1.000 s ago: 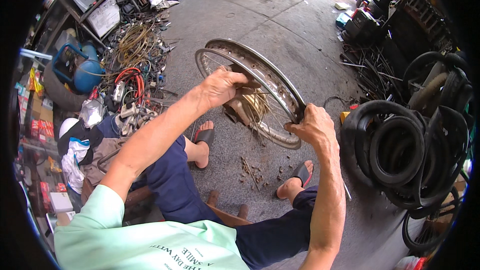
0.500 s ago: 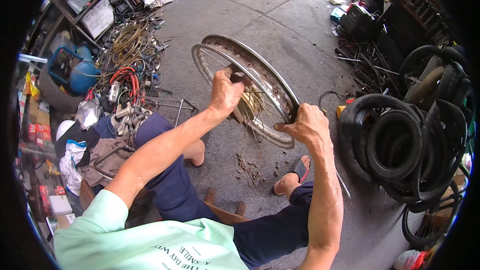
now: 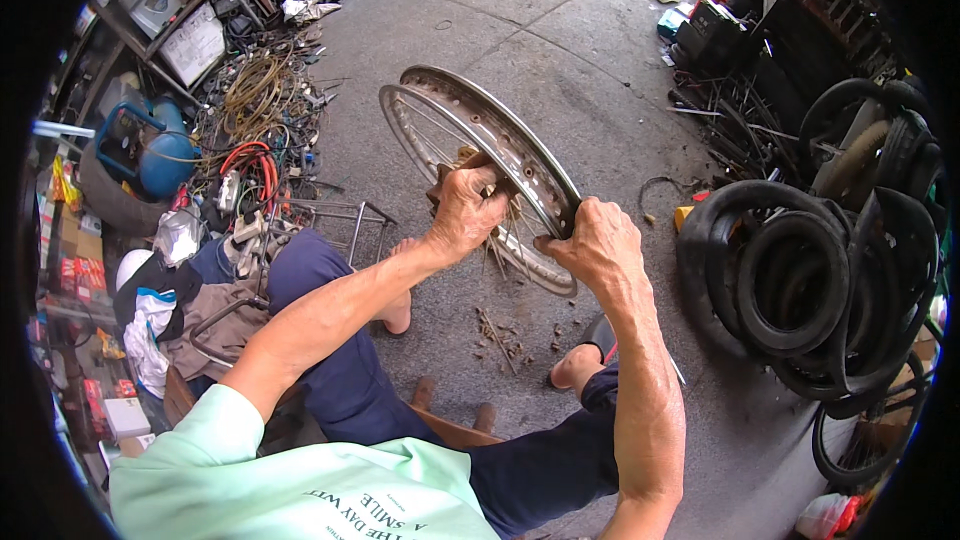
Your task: The person sits on the floor and uses a screwdriver to adjust the spokes of a bicycle wheel. They repeatedly rotate the wheel and tighten or loosen individual spokes to true the rim.
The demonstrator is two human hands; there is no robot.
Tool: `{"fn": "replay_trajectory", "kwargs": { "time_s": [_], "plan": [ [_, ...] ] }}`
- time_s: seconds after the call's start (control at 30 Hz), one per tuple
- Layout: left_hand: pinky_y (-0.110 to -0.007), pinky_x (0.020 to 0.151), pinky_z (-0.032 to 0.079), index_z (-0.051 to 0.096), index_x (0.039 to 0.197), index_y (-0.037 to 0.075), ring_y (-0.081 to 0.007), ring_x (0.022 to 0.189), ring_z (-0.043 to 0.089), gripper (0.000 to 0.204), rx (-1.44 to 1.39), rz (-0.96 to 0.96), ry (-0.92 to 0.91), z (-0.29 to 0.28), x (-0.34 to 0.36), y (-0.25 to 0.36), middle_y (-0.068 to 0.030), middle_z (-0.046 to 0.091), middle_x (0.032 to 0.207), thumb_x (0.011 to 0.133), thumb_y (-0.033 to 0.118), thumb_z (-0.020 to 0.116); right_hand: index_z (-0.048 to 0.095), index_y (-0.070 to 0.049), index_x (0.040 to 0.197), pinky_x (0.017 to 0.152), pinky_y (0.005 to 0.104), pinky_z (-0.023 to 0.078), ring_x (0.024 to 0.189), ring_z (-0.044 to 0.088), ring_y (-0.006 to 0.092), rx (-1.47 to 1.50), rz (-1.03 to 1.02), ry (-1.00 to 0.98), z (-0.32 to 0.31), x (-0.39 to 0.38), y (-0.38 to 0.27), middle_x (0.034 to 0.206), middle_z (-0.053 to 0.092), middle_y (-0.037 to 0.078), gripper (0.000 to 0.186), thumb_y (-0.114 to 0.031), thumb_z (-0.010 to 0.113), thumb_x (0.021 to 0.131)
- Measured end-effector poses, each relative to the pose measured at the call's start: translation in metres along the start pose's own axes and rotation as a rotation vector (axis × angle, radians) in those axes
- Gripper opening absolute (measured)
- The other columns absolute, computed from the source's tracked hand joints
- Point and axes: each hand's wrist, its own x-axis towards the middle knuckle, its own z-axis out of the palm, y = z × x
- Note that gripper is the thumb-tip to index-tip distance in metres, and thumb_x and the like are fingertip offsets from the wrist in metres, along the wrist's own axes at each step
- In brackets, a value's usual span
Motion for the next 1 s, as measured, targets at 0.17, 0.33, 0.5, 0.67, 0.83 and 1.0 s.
{"fn": "replay_trajectory", "kwargs": {
  "time_s": [0.17,0.33,0.5,0.67,0.83,1.0],
  "plan": [
    [-0.038,0.074,0.056,0.074,0.093,0.001,-0.0296,0.082,0.071,0.02,0.106,0.09,0.037,-0.004,0.002,-0.001,-0.0137,0.072,0.091,0.073,-0.001,0.069,0.071,0.005,0.082,0.07,0.0407,0.055,0.072,0.071,0.0314,0.035,-0.011,0.018,0.002,-0.002,-0.004,0.075,0.07,0.019,0.056,-0.047,0.086,0.067],
    [-0.036,0.071,0.056,0.075,0.092,0.002,-0.0284,0.081,0.072,0.02,0.131,0.112,0.05,-0.009,0.005,0.0,-0.0138,0.073,0.092,0.073,-0.002,0.068,0.071,0.003,0.082,0.068,0.0388,0.055,0.067,0.069,0.0277,0.07,0.005,0.025,0.001,-0.006,-0.011,0.072,0.068,0.017,0.054,-0.045,0.088,0.066],
    [-0.034,0.068,0.055,0.076,0.098,0.005,-0.0244,0.078,0.071,0.024,-0.001,-0.06,0.016,-0.019,0.01,-0.002,-0.0123,0.074,0.09,0.076,-0.001,0.067,0.072,0.004,0.097,0.066,0.0337,0.055,0.066,0.067,0.0201,0.457,-0.05,-0.223,-0.019,0.007,0.017,0.076,0.068,0.015,0.048,-0.033,0.083,0.068],
    [-0.033,0.068,0.054,0.068,0.096,-0.003,-0.0189,0.074,0.066,0.016,-0.078,-0.332,0.177,-0.027,0.013,-0.001,-0.0105,0.07,0.087,0.086,0.006,0.06,0.072,0.0,0.11,0.077,0.0374,0.054,0.077,0.069,0.0245,0.302,-0.108,-0.209,0.007,0.022,0.03,0.082,0.071,0.019,0.037,-0.023,0.07,0.081],
    [-0.033,0.075,0.057,0.06,0.107,0.001,-0.0168,0.085,0.067,0.046,-0.5,-0.767,-0.003,-0.036,0.006,0.024,-0.0082,0.066,0.088,0.1,0.046,0.056,0.074,-0.001,0.1,0.057,0.0332,0.045,0.061,0.05,0.0102,0.373,-0.132,-0.132,0.016,0.02,0.012,0.062,0.057,0.005,0.029,-0.025,0.073,0.083],
    [-0.03,0.075,0.051,0.067,0.095,-0.001,-0.0132,0.083,0.063,0.015,-0.433,-0.676,-0.182,-0.032,-0.003,0.011,-0.0059,0.069,0.093,0.086,0.008,0.075,0.074,0.001,0.1,0.061,0.0372,0.048,0.06,0.058,0.0166,0.396,-0.19,-0.097,0.025,0.017,-0.014,0.065,0.063,0.013,0.03,-0.026,0.071,0.087]
  ]
}}
